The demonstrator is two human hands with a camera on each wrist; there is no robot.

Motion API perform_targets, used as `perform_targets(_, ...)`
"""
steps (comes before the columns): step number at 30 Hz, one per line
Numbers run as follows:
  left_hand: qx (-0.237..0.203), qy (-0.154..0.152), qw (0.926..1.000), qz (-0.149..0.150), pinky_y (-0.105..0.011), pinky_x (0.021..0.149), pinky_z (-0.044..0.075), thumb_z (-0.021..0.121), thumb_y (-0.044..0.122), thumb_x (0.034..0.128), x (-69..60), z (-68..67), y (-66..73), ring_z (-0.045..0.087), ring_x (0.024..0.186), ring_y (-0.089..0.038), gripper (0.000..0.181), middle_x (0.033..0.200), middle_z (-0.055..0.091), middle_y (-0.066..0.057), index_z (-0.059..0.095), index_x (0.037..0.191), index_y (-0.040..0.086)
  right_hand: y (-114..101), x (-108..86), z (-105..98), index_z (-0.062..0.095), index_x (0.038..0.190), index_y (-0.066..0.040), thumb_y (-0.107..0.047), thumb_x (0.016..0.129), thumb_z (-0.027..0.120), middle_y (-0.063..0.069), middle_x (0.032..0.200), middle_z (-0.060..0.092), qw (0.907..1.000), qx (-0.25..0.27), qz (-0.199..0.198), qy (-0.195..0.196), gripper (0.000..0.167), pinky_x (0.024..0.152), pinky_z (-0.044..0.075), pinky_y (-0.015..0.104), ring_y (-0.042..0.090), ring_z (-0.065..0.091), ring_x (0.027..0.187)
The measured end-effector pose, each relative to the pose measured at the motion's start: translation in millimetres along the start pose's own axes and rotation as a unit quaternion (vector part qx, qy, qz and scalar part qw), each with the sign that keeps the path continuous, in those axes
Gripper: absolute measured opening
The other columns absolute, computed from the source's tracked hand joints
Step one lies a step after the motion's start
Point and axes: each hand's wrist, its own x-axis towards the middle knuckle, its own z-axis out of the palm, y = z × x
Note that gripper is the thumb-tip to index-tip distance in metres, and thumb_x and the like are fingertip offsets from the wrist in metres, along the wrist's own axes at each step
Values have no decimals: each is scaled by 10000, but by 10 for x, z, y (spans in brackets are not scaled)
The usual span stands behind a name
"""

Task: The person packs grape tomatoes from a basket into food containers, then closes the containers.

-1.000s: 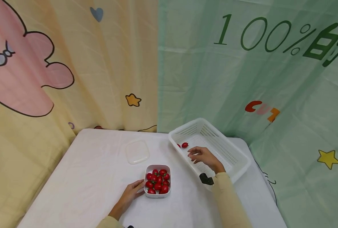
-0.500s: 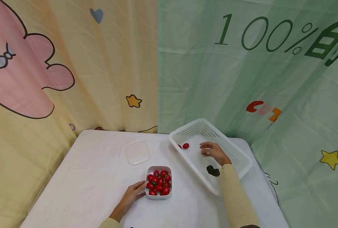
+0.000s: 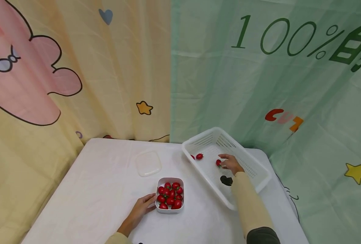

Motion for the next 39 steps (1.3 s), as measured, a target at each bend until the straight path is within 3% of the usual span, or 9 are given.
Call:
perform_targets(6, -12, -20, 10000, -7, -437, 956, 514, 551, 324, 985, 1, -11, -4, 512, 1224, -403, 666, 1391, 403, -355, 370, 1346, -206, -4, 16, 56, 439, 1387, 52, 54, 910, 484, 259, 1432, 381, 9976, -453, 514, -78, 480, 1005, 463, 472, 347, 449, 1189)
perform_targets(10, 11, -7, 10000, -67, -446, 951, 514, 548, 340, 985, 13, -20, -14, 499, 1233, -414, 680, 1397, 397, -355, 367, 1351, -203, 9, 21, 74, 462, 1366, 63, 12, 920, 502, 260, 1382, 441, 9957, -637, 563, -371, 451, 961, 483, 450, 334, 479, 1150)
perform_targets(14, -3, -4, 10000, -77, -451, 953, 512, 534, 323, 995, 24, -19, -20, 491, 1240, -421, 664, 1402, 388, -357, 356, 1355, -206, 81, 26, 98, 511, 1307, 88, -7, 908, 522, 232, 1247, 568, 9951, -456, 529, -699, 411, 859, 531, 402, 278, 569, 1024)
perform_targets(19, 24, 29, 10000, -84, -454, 953, 510, 528, 301, 1000, 12, -6, -8, 493, 1236, -422, 639, 1398, 391, -359, 361, 1352, -206, 105, 20, 150, 544, 1250, 97, -41, 929, 518, 156, 1100, 628, 9946, -178, 720, -719, 351, 812, 556, 374, 235, 598, 880)
perform_targets(24, 10, 29, 10000, -72, -455, 956, 508, 525, 294, 1002, 0, -3, 8, 497, 1232, -418, 635, 1393, 394, -360, 358, 1351, -209, 85, 32, 198, 572, 1216, 88, -69, 936, 550, 179, 1103, 612, 9917, 13, 1033, -762, 321, 812, 582, 391, 252, 613, 873)
perform_targets(31, 10, -20, 10000, -42, -450, 964, 506, 511, 280, 1009, -4, -4, 9, 494, 1239, -413, 617, 1393, 402, -352, 355, 1353, -208, 113, 38, 251, 605, 1157, 93, -102, 961, 560, 116, 954, 671, 9826, 337, 1085, -1471, 280, 772, 589, 371, 230, 656, 850)
perform_targets(39, 10, 35, 10000, -7, -440, 961, 509, 524, 271, 1002, -27, 12, 16, 502, 1232, -416, 604, 1387, 410, -354, 374, 1347, -203, 32, -15, 310, 642, 1172, 42, -184, 961, 566, 97, 1018, 674, 9777, -82, 1014, -1839, 318, 852, 553, 391, 237, 657, 910)
